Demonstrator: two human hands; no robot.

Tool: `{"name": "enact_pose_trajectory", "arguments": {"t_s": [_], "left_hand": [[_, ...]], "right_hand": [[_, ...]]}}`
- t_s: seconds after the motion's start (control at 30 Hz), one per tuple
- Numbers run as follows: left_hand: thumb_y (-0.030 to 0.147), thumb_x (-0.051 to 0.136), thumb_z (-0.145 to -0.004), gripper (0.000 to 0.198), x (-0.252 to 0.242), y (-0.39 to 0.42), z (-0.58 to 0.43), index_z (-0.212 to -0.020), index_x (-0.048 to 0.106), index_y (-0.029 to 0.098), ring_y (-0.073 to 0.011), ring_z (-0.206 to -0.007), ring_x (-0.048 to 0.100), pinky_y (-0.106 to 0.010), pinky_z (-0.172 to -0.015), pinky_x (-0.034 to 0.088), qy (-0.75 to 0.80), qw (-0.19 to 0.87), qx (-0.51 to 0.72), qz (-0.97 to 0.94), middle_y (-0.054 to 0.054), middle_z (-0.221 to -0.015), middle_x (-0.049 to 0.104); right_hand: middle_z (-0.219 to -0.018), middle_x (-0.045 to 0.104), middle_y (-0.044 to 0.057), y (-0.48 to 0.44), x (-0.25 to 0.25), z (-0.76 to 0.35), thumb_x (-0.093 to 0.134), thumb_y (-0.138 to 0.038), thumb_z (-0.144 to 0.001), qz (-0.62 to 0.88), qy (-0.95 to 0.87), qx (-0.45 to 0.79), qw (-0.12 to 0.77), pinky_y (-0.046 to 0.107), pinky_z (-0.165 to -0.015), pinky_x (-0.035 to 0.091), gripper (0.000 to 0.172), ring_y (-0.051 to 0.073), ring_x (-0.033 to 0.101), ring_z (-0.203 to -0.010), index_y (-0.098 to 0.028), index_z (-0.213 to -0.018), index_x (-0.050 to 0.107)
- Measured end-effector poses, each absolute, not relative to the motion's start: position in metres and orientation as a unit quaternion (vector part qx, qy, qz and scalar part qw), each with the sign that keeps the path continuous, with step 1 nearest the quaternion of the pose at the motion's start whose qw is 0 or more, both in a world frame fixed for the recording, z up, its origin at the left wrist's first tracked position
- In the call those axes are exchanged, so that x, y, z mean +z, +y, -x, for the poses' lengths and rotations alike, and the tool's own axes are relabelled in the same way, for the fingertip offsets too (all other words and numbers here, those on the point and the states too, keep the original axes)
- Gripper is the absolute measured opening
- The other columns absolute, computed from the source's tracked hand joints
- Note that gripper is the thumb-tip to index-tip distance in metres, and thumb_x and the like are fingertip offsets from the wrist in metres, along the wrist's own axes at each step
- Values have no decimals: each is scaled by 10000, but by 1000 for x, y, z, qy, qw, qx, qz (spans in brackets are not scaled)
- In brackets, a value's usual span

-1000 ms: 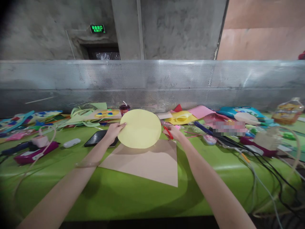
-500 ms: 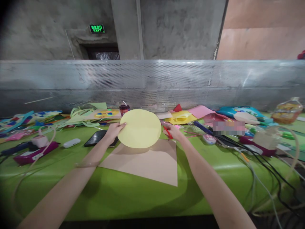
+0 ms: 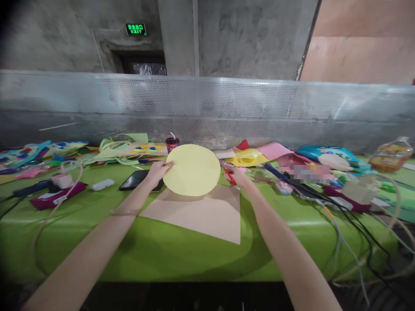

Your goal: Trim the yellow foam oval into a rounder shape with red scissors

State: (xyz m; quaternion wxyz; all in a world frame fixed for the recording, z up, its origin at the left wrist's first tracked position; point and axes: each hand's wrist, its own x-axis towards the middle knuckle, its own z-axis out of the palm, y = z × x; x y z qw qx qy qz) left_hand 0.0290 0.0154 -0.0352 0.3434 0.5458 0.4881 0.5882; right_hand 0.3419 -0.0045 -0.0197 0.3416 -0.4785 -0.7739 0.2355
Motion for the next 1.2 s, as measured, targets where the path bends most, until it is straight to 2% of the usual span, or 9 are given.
{"name": "enact_pose_trajectory", "arguments": {"t_s": [0.17,0.33,0.47,0.77,1.2], "left_hand": [[401,646,-600,329,-32,10,-30,-741,656,104,-212,-642,624,-282,-562,482,501,338,583,-544,-101,-758,681],[408,649,-596,346,-37,16,-28,-756,655,101,-207,-624,623,-287,-566,485,488,344,588,-545,-101,-745,679],[424,653,-582,370,-41,20,-27,-757,653,98,-210,-620,624,-290,-562,486,486,351,586,-546,-106,-746,678],[450,641,-590,388,-37,14,-29,-755,647,98,-208,-624,620,-277,-546,476,500,331,567,-565,-102,-761,679],[447,645,-594,398,-39,17,-27,-779,643,94,-202,-634,622,-271,-554,482,492,344,561,-570,-112,-789,680]], "right_hand": [[-398,443,-30,-3,-22,-344,495,-264,-643,488,-771,216,348,202,-369,368,213,75,427,-348,-176,-476,395],[-417,447,-24,-6,-18,-342,513,-247,-646,486,-749,264,366,212,-384,408,148,77,431,-360,-169,-531,463],[-409,446,-21,-6,-18,-342,499,-251,-654,495,-735,291,360,218,-382,408,171,80,429,-359,-172,-511,451],[-409,432,-35,-9,-16,-341,473,-257,-636,489,-772,230,334,230,-412,390,200,89,439,-377,-173,-474,390],[-465,452,-21,-5,-15,-343,498,-280,-620,498,-783,175,328,226,-434,358,152,91,416,-428,-160,-530,472]]}}
